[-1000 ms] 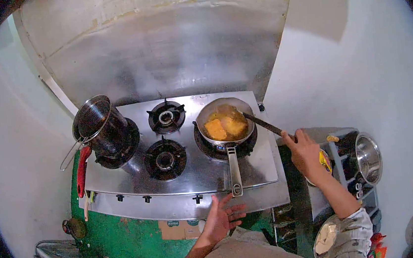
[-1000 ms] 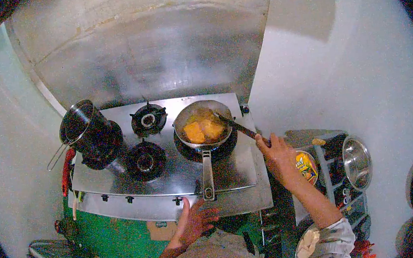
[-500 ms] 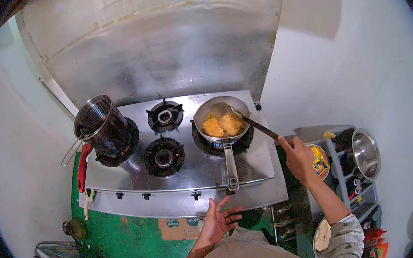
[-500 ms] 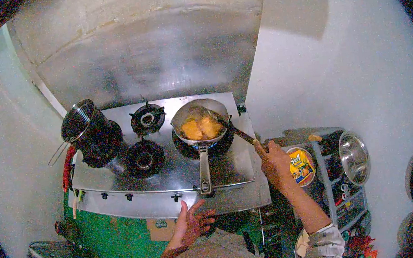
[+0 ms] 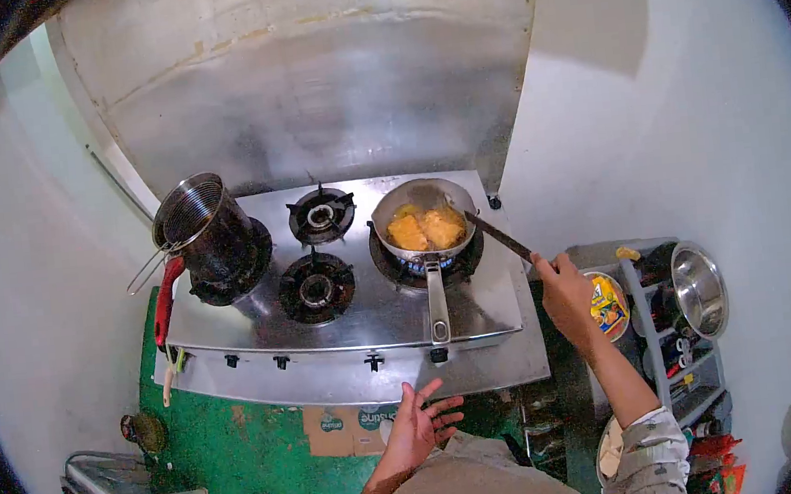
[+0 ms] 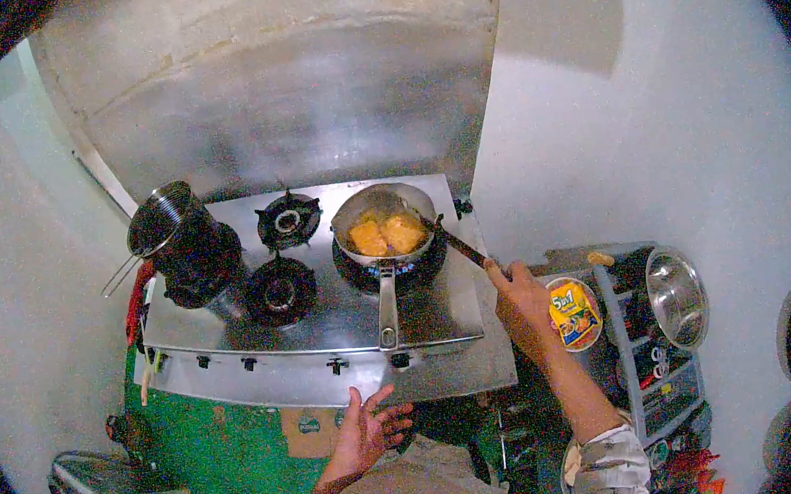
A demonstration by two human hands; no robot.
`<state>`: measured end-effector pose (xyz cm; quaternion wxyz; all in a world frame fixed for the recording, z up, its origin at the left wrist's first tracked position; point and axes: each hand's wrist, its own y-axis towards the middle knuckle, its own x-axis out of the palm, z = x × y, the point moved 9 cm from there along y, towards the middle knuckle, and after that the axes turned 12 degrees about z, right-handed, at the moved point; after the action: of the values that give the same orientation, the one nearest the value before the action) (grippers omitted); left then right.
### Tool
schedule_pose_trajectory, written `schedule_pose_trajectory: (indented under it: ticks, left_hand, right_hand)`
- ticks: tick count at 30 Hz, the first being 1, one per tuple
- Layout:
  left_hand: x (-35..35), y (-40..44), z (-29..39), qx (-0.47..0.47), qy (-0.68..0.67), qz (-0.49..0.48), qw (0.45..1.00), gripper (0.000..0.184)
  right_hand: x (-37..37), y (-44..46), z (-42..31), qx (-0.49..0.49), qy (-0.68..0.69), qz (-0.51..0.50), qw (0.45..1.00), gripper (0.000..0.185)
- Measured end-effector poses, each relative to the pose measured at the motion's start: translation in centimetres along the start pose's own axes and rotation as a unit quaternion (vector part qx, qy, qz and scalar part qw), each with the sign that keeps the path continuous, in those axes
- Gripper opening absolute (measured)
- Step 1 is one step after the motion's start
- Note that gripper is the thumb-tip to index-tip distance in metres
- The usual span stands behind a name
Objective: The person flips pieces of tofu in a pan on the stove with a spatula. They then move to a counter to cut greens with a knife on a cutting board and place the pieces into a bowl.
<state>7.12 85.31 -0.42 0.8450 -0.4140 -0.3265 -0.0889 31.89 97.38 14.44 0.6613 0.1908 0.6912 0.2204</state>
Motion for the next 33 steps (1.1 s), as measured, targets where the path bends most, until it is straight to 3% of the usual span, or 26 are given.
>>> schedule_pose_trajectory:
  ticks: [4, 7, 10, 12, 13, 15, 16, 18, 22, 24, 25, 26, 27, 28, 30, 33]
  left_hand:
    - [-0.1, -0.2, -1.0, 0.006, 0.001, -0.010, 1.000, 0.069]
    - [-0.4, -0.2, -1.8, 0.001, -0.003, -0.021, 1.000, 0.068]
    - [-0.1, -0.1, -2.4, 0.000, -0.008, -0.030, 1.000, 0.068]
    - [0.2, -0.3, -2.5, -0.004, -0.004, -0.028, 1.000, 0.068]
    - [0.1, -0.2, -2.5, -0.003, -0.002, -0.030, 1.000, 0.068]
    - [0.2, -0.1, -2.9, -0.009, -0.005, -0.033, 0.999, 0.068]
    - [0.3, -0.2, -2.9, -0.009, -0.003, -0.033, 0.999, 0.068]
    - [0.6, -0.5, -2.8, -0.010, 0.006, -0.031, 0.999, 0.069]
    - [0.1, -0.3, -3.4, -0.015, 0.008, -0.022, 1.000, 0.069]
    - [0.0, -0.2, -3.6, -0.010, 0.009, -0.017, 1.000, 0.068]
    - [0.0, 0.0, -3.7, -0.011, 0.009, -0.017, 1.000, 0.068]
    - [0.1, 0.0, -4.0, -0.017, 0.006, -0.021, 1.000, 0.068]
    - [0.2, -0.1, -4.2, -0.023, 0.003, -0.025, 0.999, 0.068]
    - [0.3, -0.2, -4.2, -0.024, 0.002, -0.023, 0.999, 0.068]
    - [0.8, -0.4, -4.1, -0.019, 0.022, -0.024, 0.999, 0.067]
    - [0.6, -0.3, -4.1, -0.010, 0.010, -0.027, 1.000, 0.066]
  right_hand:
    - [-0.9, 0.1, -0.2, 0.012, 0.007, 0.008, 1.000, 0.046]
    - [-0.4, -0.3, -0.6, 0.032, 0.008, -0.042, 0.999, 0.044]
    - [0.7, -0.9, 0.8, 0.073, 0.008, 0.012, 0.997, 0.034]
    - [1.2, -1.3, 1.3, 0.084, 0.169, 0.045, 0.981, 0.032]
    - [1.4, -1.3, 1.5, 0.086, 0.168, 0.048, 0.981, 0.032]
    - [3.7, -1.9, 2.2, 0.174, 0.304, -0.067, 0.934, 0.033]
    - [3.4, -1.8, 2.4, 0.176, 0.304, -0.065, 0.934, 0.033]
    - [5.5, -3.4, 2.6, 0.353, 0.504, -0.185, 0.766, 0.034]
    - [3.3, -3.6, 2.5, 0.394, 0.516, -0.217, 0.729, 0.033]
    - [2.2, -2.2, 3.2, 0.291, 0.473, -0.128, 0.822, 0.034]
    - [3.3, -2.5, 3.5, 0.292, 0.473, -0.128, 0.822, 0.034]
    - [2.3, -1.7, 3.9, 0.192, 0.393, -0.004, 0.899, 0.035]
    - [-0.4, -1.3, 2.9, 0.085, 0.300, 0.119, 0.943, 0.036]
    - [-0.4, -1.4, 2.6, 0.086, 0.301, 0.117, 0.943, 0.036]
    - [-1.8, -1.4, 1.1, 0.024, 0.128, 0.146, 0.981, 0.039]
    - [-1.5, -1.9, 0.5, -0.007, 0.085, 0.141, 0.986, 0.040]
